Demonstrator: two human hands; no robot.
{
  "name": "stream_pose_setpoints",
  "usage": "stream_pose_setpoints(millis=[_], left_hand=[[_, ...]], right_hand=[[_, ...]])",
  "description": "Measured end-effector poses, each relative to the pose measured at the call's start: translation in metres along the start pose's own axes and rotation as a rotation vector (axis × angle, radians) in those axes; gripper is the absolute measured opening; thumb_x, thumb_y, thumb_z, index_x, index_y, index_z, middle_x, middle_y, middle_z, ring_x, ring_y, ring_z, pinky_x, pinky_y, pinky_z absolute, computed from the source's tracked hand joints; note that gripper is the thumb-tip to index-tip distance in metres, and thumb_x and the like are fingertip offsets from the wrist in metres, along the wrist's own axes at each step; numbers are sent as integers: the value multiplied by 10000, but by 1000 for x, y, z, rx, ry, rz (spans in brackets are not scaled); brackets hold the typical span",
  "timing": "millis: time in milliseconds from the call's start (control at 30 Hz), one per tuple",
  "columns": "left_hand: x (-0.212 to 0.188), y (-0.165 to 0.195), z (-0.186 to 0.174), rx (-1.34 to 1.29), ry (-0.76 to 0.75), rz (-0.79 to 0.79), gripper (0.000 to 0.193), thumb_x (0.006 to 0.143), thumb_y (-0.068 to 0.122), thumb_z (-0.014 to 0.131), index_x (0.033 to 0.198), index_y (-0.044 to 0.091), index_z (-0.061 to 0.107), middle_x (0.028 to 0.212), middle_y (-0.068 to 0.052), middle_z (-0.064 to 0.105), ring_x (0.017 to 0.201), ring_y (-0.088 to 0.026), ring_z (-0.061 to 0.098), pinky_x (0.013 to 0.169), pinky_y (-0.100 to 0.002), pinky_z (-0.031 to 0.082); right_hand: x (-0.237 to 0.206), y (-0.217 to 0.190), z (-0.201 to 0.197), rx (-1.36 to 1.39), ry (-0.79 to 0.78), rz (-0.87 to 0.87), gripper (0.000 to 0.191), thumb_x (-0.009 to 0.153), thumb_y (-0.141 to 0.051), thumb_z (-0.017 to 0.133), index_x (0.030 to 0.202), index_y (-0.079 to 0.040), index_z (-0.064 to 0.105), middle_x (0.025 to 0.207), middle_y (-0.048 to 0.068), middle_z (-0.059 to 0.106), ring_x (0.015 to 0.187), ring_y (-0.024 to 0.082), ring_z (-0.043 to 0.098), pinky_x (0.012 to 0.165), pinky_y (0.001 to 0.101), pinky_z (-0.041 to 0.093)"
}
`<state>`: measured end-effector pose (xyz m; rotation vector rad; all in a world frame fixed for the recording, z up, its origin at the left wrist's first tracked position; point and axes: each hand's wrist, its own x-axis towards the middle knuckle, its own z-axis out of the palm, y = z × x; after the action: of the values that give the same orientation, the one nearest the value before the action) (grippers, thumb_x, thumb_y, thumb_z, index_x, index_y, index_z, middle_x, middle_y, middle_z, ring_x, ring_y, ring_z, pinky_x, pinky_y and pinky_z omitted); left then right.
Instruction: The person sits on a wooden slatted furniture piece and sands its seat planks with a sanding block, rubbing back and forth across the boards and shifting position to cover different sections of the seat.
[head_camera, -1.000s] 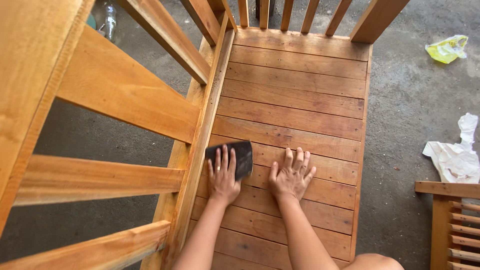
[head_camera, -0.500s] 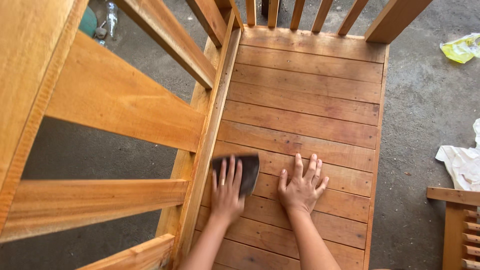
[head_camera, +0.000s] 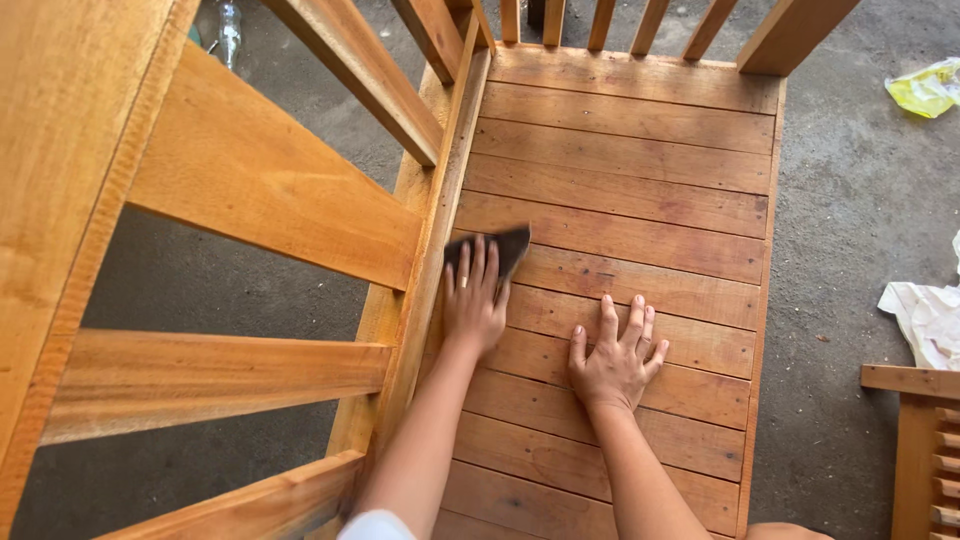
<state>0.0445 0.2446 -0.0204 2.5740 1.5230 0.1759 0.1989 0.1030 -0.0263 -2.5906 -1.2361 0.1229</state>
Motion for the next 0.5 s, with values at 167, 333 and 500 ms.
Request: stream_pose_setpoints(millis=[167, 333, 500], left_hand=[[-104, 5, -25, -12, -209, -64, 867, 931, 324, 559, 1613, 100, 73, 1706, -124, 26, 1578, -323, 51, 1246, -582, 75], [4, -5, 9, -22, -64, -43, 800, 993, 402, 475, 1627, 103, 90, 1715, -113, 25, 1575, -317, 85, 1246, -560, 84], [86, -3, 13, -41, -21, -51, 720, 1063, 438, 375, 1636, 123, 73, 1728, -83, 15, 1593, -299, 59, 1254, -559, 58]], right_hand=[[-1, -4, 0, -3, 40, 10, 654, 912, -508, 528, 1521, -284, 440, 1671, 127, 263, 1558, 303, 211, 1193, 658, 153], [-3, -3, 1, -33, 32, 15, 658, 903, -513, 534, 1514, -288, 441, 1660, 125, 270, 1556, 309, 215, 1186, 662, 156], [-1, -1, 0, 8, 23, 0, 661, 915, -510, 528, 1527, -277, 433, 1653, 140, 263, 1546, 315, 204, 1180, 673, 144]])
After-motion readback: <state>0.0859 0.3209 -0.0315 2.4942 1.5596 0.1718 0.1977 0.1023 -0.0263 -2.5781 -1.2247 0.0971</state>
